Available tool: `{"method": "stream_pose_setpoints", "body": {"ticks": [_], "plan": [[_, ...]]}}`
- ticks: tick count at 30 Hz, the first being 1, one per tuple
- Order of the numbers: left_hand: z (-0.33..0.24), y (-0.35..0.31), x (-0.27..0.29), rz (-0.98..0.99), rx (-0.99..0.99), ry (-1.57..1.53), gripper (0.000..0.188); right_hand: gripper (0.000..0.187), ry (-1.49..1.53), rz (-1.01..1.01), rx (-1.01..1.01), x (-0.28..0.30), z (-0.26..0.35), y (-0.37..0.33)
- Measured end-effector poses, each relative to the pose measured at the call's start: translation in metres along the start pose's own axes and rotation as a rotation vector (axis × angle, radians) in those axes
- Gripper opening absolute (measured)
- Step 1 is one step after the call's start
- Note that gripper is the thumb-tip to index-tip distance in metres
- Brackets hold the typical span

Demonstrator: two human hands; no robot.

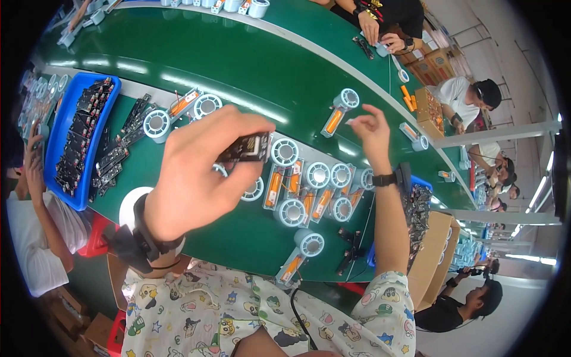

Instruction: The person peels a piece of tape from a roll, sticks it onto a battery, and presses it down. They then pick up a circuit board, align it with the battery, and press the two components together before placing the assembly onto a fan housing.

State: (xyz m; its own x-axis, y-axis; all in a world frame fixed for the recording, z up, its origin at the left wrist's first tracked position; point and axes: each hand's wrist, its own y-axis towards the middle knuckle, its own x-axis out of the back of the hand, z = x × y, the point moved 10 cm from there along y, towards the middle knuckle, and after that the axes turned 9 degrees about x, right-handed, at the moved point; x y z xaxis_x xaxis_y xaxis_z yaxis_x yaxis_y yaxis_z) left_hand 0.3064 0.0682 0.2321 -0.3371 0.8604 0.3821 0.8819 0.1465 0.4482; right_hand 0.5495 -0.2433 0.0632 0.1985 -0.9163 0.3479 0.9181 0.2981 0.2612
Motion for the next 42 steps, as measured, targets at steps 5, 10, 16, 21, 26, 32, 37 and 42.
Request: {"method": "stream_pose_setpoints", "body": {"ticks": [5, 10, 16, 21, 26, 32, 37, 42], "plan": [[-0.006, 0.012, -0.008, -0.006, -0.063, -0.027, 0.032, 0.051, -0.021, 0.218, -0.103, -0.040, 0.002, -0.004], [-0.007, 0.012, -0.007, -0.008, -0.081, 0.006, 0.031, 0.051, -0.142, 0.363, -0.033, -0.071, -0.002, 0.004], [-0.004, 0.011, -0.002, -0.037, -0.080, -0.027, 0.032, 0.050, -0.406, 0.512, 0.075, -0.100, 0.016, 0.009], [-0.003, 0.012, -0.002, -0.029, -0.068, -0.028, 0.033, 0.050, -0.539, 0.582, 0.206, -0.120, 0.030, 0.014], [0.005, 0.013, -0.002, -0.033, -0.021, -0.086, 0.035, 0.049, -0.896, 0.545, 0.408, -0.133, 0.068, 0.022], [0.021, 0.016, -0.016, 0.074, 0.168, -0.217, 0.036, 0.042, -0.839, 0.415, 0.299, -0.119, 0.031, 0.052], [0.037, 0.014, -0.044, 0.178, 0.142, -0.124, 0.035, 0.032, -0.551, 0.248, 0.453, -0.124, 0.087, 0.026], [0.027, 0.019, -0.048, 0.160, 0.114, -0.057, 0.034, 0.027, 0.308, 0.202, 0.190, -0.100, 0.168, -0.033]]}}
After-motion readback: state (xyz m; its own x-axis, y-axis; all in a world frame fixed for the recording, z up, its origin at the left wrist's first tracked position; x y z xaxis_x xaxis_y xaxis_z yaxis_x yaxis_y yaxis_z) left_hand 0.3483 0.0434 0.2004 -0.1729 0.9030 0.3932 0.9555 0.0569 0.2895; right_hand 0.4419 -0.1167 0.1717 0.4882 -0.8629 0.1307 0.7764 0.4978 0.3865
